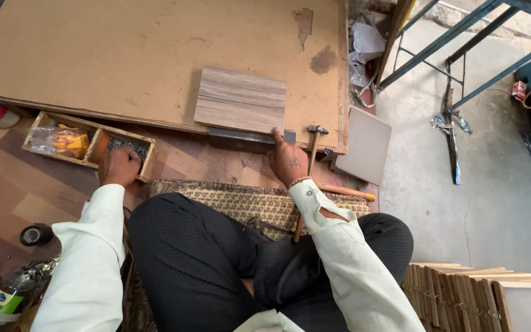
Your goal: The person sits on the floor and assembles small wooden frames by placing rectangular wood pieces onto a metal jig, inserting nails, and hammering them in. The person repeatedly picks up wood pieces, aligns them, hammers nails, and stacks the finished frames.
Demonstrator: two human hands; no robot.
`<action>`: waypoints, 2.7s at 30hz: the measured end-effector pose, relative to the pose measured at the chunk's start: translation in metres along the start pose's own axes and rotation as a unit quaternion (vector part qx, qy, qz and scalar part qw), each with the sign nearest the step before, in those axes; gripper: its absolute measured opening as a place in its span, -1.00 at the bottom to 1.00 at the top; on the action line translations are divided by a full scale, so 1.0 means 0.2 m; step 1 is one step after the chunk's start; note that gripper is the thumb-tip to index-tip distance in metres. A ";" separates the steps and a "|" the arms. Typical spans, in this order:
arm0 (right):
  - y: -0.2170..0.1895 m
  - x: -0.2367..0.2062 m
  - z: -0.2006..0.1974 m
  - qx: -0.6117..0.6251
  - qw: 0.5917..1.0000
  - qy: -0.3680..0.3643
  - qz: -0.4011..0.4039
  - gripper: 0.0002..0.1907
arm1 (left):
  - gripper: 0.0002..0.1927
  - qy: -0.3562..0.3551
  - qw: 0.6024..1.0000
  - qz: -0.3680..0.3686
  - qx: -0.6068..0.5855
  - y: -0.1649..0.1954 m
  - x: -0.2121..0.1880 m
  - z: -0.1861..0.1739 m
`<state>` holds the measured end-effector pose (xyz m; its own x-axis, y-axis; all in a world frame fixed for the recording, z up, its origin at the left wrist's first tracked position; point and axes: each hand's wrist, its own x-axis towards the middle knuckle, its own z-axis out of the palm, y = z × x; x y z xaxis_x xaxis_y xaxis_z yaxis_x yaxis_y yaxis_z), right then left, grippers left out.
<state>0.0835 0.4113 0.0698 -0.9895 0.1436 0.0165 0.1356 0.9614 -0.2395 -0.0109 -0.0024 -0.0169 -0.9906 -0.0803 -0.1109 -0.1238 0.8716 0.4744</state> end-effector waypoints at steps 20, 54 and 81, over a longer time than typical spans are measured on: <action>0.04 -0.02 0.01 0.033 0.999 0.018 -0.023 -0.24 | -0.97 -0.059 0.892 0.260 -0.365 1.26 -0.18 0.15; 0.03 -0.85 0.09 0.481 0.839 0.098 0.233 -0.75 | -0.90 0.072 0.930 0.276 -0.230 1.45 -0.21 0.59; 0.00 -0.81 0.09 0.303 0.918 0.200 0.162 -0.65 | -0.82 0.077 0.908 0.252 -0.325 1.42 -0.12 0.62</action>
<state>0.2425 0.3839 0.0501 -0.7887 0.5894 0.1749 0.2469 0.5641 -0.7879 -0.0156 0.3075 0.0126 -0.9211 0.1393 0.3636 0.3893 0.3515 0.8514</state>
